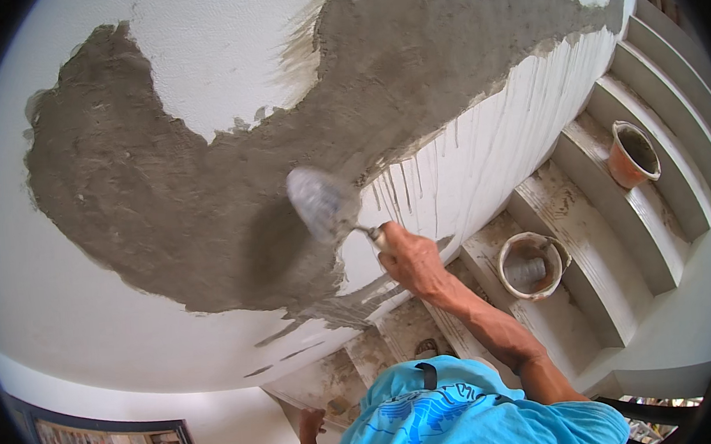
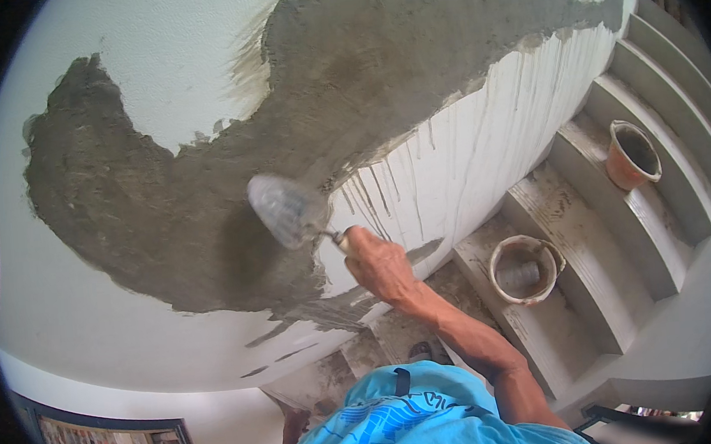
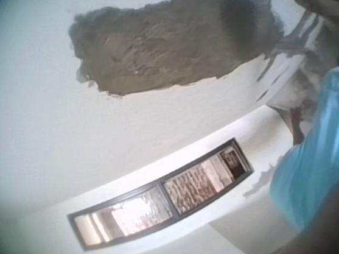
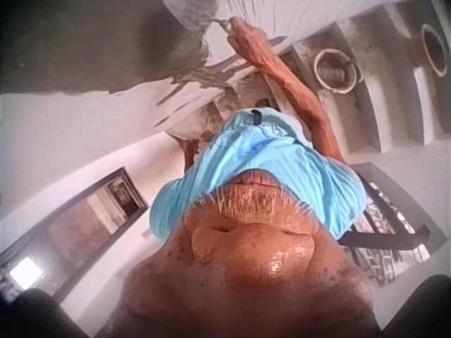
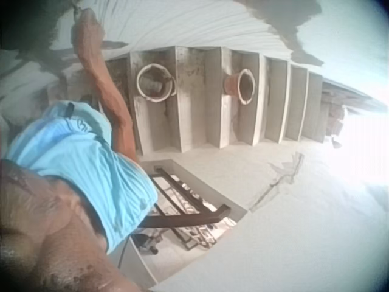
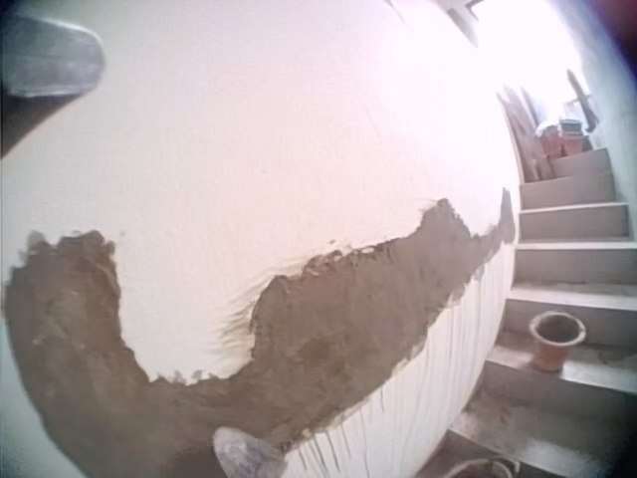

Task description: The person applies plaster to a curved wall using a trowel and a brush. They repeatedly scoop plaster from a bucket and spread it across the surface, smoothing the material with the trowel.

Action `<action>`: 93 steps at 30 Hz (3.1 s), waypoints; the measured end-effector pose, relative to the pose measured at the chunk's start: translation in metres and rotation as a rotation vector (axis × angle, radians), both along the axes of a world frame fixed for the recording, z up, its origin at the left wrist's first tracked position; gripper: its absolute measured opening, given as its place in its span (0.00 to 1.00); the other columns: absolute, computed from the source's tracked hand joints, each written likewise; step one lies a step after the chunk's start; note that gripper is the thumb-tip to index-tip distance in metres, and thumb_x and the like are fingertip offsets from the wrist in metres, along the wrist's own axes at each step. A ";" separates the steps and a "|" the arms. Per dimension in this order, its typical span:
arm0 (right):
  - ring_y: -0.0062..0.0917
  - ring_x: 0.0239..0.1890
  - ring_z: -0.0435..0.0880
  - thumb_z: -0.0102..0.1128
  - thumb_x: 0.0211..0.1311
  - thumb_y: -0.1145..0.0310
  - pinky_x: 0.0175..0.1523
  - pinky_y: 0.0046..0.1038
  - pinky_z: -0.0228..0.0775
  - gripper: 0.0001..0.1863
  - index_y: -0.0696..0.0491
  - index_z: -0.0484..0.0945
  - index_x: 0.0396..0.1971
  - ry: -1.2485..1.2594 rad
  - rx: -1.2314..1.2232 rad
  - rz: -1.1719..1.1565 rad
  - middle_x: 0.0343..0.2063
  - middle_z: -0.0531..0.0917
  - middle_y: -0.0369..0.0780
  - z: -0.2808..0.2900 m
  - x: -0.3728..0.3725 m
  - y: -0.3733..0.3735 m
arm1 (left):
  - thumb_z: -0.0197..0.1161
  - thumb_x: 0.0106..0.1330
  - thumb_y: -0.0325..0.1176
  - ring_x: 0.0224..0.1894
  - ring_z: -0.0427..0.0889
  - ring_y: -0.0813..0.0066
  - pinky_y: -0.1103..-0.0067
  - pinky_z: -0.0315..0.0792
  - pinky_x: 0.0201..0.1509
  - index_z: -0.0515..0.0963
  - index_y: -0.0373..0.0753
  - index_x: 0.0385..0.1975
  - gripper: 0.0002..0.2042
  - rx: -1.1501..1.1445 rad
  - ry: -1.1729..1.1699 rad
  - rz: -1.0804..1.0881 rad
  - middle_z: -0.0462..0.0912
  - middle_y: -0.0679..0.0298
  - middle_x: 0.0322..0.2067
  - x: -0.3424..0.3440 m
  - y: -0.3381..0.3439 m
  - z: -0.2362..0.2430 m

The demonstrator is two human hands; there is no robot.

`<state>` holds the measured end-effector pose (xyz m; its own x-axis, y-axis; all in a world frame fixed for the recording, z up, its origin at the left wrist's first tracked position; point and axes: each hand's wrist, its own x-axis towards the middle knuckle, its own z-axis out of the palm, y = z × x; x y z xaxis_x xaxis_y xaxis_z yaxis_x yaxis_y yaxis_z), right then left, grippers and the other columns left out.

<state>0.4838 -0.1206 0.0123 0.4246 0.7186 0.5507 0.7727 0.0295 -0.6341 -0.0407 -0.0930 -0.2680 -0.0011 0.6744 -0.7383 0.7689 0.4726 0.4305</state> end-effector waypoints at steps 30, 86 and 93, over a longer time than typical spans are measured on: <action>0.46 0.29 0.83 0.57 0.60 0.71 0.30 0.45 0.73 0.12 0.53 0.64 0.39 -0.057 -0.291 0.117 0.29 0.80 0.47 0.016 0.011 -0.008 | 0.63 0.62 0.32 0.21 0.80 0.63 0.66 0.83 0.21 0.80 0.26 0.34 0.12 0.257 0.009 -0.438 0.79 0.55 0.24 -0.001 -0.010 -0.004; 0.45 0.35 0.83 0.60 0.58 0.74 0.38 0.43 0.75 0.13 0.54 0.67 0.41 -0.092 0.104 -0.431 0.32 0.79 0.47 0.031 0.129 -0.022 | 0.63 0.60 0.38 0.31 0.84 0.64 0.66 0.75 0.36 0.83 0.34 0.40 0.15 -0.037 0.044 -0.293 0.83 0.49 0.27 0.054 0.019 0.033; 0.49 0.30 0.82 0.60 0.58 0.74 0.34 0.45 0.72 0.14 0.56 0.66 0.41 -0.001 0.261 -0.488 0.29 0.80 0.51 0.054 0.154 -0.029 | 0.62 0.63 0.33 0.17 0.77 0.68 0.70 0.76 0.18 0.81 0.25 0.29 0.13 0.525 -0.265 -0.606 0.79 0.55 0.19 0.065 0.004 0.062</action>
